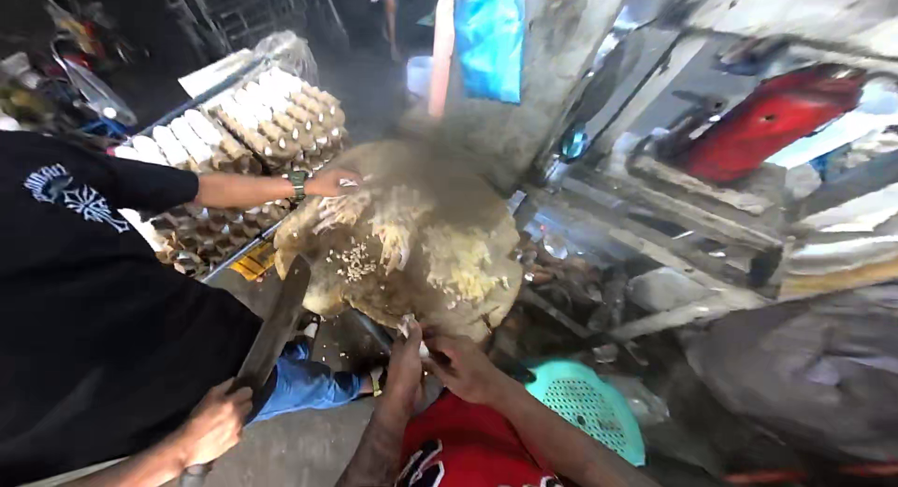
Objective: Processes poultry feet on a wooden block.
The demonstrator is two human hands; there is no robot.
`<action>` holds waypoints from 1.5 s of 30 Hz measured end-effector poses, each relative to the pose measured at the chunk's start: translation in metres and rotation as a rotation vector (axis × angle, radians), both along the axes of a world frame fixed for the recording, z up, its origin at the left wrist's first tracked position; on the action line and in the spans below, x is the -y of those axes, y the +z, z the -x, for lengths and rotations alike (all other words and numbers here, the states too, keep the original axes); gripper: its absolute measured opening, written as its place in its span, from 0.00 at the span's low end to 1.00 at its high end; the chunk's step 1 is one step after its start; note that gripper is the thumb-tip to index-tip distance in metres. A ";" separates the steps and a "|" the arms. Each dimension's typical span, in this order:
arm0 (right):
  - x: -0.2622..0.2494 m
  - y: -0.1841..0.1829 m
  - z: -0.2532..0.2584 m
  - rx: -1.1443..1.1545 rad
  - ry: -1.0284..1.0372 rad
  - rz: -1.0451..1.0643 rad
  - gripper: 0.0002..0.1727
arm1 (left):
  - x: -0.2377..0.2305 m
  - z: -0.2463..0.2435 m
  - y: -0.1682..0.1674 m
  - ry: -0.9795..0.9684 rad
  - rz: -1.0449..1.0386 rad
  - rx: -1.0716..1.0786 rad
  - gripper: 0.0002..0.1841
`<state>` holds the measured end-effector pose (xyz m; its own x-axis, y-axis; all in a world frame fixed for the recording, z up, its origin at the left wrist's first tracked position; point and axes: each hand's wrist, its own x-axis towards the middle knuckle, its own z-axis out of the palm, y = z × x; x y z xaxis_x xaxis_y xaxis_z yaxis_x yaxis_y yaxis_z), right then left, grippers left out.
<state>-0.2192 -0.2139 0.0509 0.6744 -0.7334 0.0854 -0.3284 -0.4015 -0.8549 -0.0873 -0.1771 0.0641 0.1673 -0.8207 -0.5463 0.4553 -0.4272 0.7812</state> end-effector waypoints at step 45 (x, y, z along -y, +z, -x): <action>0.208 0.011 0.004 0.218 0.424 -0.144 0.17 | 0.161 0.021 0.019 0.595 0.184 -0.190 0.34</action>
<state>-0.2232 -0.4216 0.0619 0.8934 -0.4135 0.1757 0.0308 -0.3337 -0.9422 -0.1088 -0.3382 0.0832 0.5360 -0.7011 -0.4704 0.7105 0.0736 0.6999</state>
